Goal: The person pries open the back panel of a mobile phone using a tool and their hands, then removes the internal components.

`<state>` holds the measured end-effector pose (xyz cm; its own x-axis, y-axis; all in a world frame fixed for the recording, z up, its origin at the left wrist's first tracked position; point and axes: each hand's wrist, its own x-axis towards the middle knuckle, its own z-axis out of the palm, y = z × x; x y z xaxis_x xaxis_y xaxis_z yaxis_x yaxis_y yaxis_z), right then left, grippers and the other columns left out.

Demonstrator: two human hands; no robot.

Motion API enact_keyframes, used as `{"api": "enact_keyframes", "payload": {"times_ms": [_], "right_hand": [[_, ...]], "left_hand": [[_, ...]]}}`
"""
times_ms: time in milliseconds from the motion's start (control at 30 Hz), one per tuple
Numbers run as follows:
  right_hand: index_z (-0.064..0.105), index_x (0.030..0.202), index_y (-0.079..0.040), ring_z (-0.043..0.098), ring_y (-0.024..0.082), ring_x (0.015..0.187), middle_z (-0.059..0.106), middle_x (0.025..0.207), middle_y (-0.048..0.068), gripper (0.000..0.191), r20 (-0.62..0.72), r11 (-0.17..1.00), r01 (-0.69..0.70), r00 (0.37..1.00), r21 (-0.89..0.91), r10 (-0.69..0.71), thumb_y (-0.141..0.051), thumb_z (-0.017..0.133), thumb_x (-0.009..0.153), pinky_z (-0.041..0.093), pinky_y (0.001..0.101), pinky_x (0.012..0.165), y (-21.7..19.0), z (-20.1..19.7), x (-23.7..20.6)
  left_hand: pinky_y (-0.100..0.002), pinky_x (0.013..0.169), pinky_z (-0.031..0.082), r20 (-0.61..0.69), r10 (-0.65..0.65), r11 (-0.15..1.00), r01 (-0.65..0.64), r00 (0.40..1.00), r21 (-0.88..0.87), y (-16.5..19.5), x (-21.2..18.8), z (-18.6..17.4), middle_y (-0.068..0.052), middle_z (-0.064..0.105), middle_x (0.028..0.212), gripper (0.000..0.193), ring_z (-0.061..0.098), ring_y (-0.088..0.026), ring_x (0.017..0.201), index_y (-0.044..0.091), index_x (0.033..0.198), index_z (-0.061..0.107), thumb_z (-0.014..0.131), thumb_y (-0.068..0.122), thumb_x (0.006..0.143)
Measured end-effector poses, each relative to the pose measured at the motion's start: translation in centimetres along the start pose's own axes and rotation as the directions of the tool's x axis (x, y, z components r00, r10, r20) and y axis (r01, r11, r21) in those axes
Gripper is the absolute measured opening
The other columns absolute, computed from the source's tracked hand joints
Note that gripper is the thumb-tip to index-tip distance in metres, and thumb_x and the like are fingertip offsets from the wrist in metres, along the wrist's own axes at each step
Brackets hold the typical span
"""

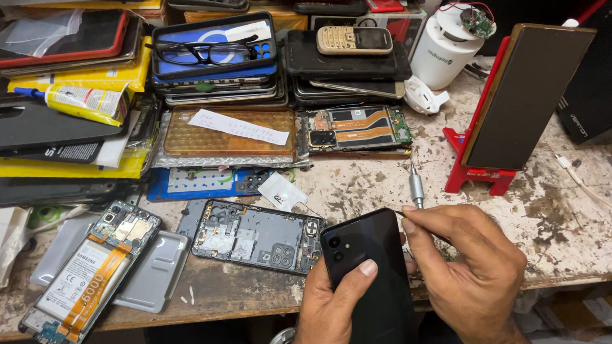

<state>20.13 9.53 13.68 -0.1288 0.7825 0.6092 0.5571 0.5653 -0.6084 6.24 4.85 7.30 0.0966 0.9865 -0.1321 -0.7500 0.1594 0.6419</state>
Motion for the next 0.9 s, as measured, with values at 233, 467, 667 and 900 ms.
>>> {"api": "enact_keyframes", "payload": {"times_ms": [233, 467, 667, 900], "right_hand": [[0.074, 0.104, -0.001, 0.072, 0.014, 0.087, 0.072, 0.095, 0.008, 0.019, 0.006, 1.0, 0.002, 1.0, -0.001, -0.002, 0.005, 0.077, 0.086, 0.058, 0.0243, 0.074, -0.3, 0.0, -0.1], [0.074, 0.105, 0.0, 0.072, 0.015, 0.086, 0.072, 0.094, 0.009, 0.021, 0.017, 0.998, 0.024, 1.0, -0.055, -0.023, 0.006, 0.077, 0.085, 0.058, 0.0246, 0.072, -0.8, 0.1, -0.2], [0.074, 0.104, 0.0, 0.071, 0.014, 0.082, 0.069, 0.091, 0.008, 0.022, 0.084, 0.996, 0.05, 0.996, -0.07, -0.044, 0.006, 0.076, 0.084, 0.058, 0.0243, 0.068, -0.7, 0.0, -0.2], [0.073, 0.103, 0.001, 0.07, 0.013, 0.081, 0.07, 0.089, 0.007, 0.02, 0.181, 0.999, 0.014, 0.983, 0.029, -0.019, 0.006, 0.073, 0.083, 0.055, 0.0241, 0.07, 0.1, -0.5, 0.5]], "left_hand": [[-0.032, 0.081, 0.061, 0.011, 0.003, 1.0, -0.003, 1.0, 0.02, 0.3, -0.2, -0.2, -0.017, 0.076, 0.109, 0.034, 0.074, -0.02, 0.095, -0.003, 0.13, 0.062, 0.059, 0.011, 0.098], [-0.031, 0.082, 0.06, -0.033, 0.042, 0.999, -0.041, 0.999, 0.022, -0.6, -0.4, -1.0, -0.012, 0.075, 0.105, 0.028, 0.072, -0.015, 0.092, -0.003, 0.124, 0.064, 0.062, 0.008, 0.097], [-0.028, 0.077, 0.057, -0.076, 0.075, 0.995, -0.07, 0.994, 0.068, -1.4, -0.7, -1.4, -0.008, 0.075, 0.1, 0.024, 0.068, -0.012, 0.086, -0.003, 0.12, 0.068, 0.063, 0.006, 0.097], [-0.03, 0.077, 0.06, -0.025, 0.031, 0.999, -0.03, 0.999, 0.027, -0.6, -1.1, -1.0, -0.015, 0.077, 0.103, 0.027, 0.072, -0.016, 0.087, -0.003, 0.123, 0.066, 0.059, 0.007, 0.098]]}}
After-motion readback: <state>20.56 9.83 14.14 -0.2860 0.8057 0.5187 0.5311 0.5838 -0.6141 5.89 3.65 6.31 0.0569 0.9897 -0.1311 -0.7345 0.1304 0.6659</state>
